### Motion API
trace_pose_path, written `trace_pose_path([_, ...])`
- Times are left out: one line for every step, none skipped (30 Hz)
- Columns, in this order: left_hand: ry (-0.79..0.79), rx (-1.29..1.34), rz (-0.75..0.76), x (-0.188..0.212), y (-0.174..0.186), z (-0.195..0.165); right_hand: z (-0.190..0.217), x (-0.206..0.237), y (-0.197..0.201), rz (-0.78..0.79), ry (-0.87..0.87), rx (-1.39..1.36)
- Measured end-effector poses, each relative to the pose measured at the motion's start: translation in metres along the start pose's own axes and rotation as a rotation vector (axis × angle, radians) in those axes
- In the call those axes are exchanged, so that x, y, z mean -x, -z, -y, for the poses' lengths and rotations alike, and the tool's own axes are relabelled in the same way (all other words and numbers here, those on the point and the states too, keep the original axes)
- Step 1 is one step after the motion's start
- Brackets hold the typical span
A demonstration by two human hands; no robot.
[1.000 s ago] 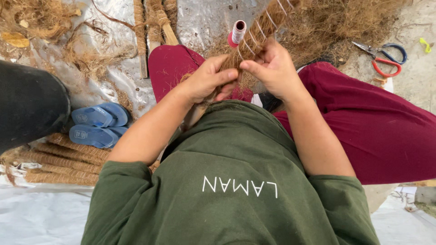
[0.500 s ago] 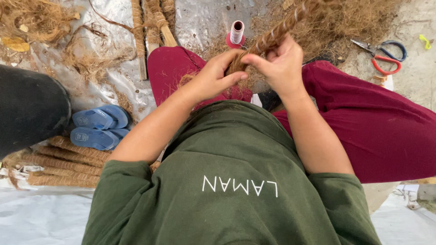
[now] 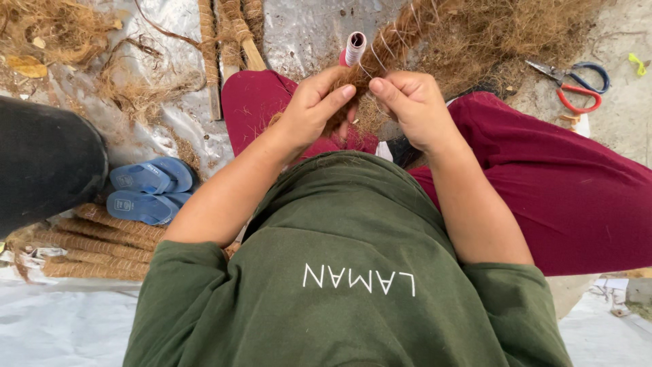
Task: The person sits on the floor and wraps coconut fiber around a broom handle using white twine. They repeatedly pull twine from a spool, wrap it around the fiber-covered handle, and tighten it to secure the fibers in place.
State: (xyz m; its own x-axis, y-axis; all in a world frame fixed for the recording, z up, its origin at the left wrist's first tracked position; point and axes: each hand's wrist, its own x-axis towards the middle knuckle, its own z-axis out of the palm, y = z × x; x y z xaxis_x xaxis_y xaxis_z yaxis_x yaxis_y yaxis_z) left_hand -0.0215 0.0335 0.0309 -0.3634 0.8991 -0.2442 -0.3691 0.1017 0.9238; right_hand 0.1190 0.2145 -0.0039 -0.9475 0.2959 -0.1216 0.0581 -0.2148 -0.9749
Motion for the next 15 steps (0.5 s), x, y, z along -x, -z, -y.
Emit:
trace_pose_path([0.074, 0.102, 0.027, 0.001, 0.002, 0.0, 0.001, -0.002, 0.0, -0.032, -0.047, 0.057])
trace_pose_path([0.147, 0.205, 0.054, 0.003, 0.006, 0.0, 0.003, -0.003, -0.001, -0.064, -0.093, 0.115])
trace_pose_path([0.221, 0.309, 0.08, 0.004, 0.01, 0.002, 0.006, -0.004, -0.003, -0.095, -0.142, 0.172])
trace_pose_path([0.194, 0.3, 0.2, 0.003, 0.015, 0.004, 0.009, -0.004, -0.005, -0.076, -0.087, 0.113])
trace_pose_path([0.168, 0.29, 0.322, -0.001, 0.021, 0.007, 0.013, -0.004, -0.006, -0.06, -0.032, 0.053])
trace_pose_path([0.14, 0.28, 0.445, -0.003, 0.025, 0.011, 0.016, -0.002, -0.007, -0.044, 0.023, -0.008])
trace_pose_path([0.185, 0.351, 0.511, -0.004, 0.028, 0.016, 0.019, 0.0, -0.009, 0.03, 0.058, -0.017])
trace_pose_path([0.229, 0.422, 0.577, -0.006, 0.03, 0.022, 0.02, 0.002, -0.01, 0.104, 0.094, -0.026])
trace_pose_path([0.274, 0.494, 0.644, -0.008, 0.031, 0.027, 0.022, 0.003, -0.01, 0.175, 0.131, -0.034])
trace_pose_path([0.276, 0.477, 0.662, -0.01, 0.031, 0.031, 0.022, 0.004, -0.011, 0.167, 0.154, 0.023])
trace_pose_path([0.278, 0.46, 0.679, -0.012, 0.031, 0.034, 0.022, 0.005, -0.011, 0.161, 0.177, 0.079])
trace_pose_path([0.28, 0.443, 0.695, -0.014, 0.031, 0.035, 0.02, 0.006, -0.012, 0.154, 0.199, 0.135])
trace_pose_path([0.253, 0.344, 0.648, -0.016, 0.03, 0.036, 0.019, 0.007, -0.011, 0.111, 0.135, 0.104])
trace_pose_path([0.226, 0.245, 0.6, -0.018, 0.03, 0.035, 0.018, 0.007, -0.011, 0.069, 0.071, 0.073])
trace_pose_path([0.2, 0.146, 0.551, -0.019, 0.029, 0.033, 0.017, 0.007, -0.012, 0.026, 0.008, 0.042])
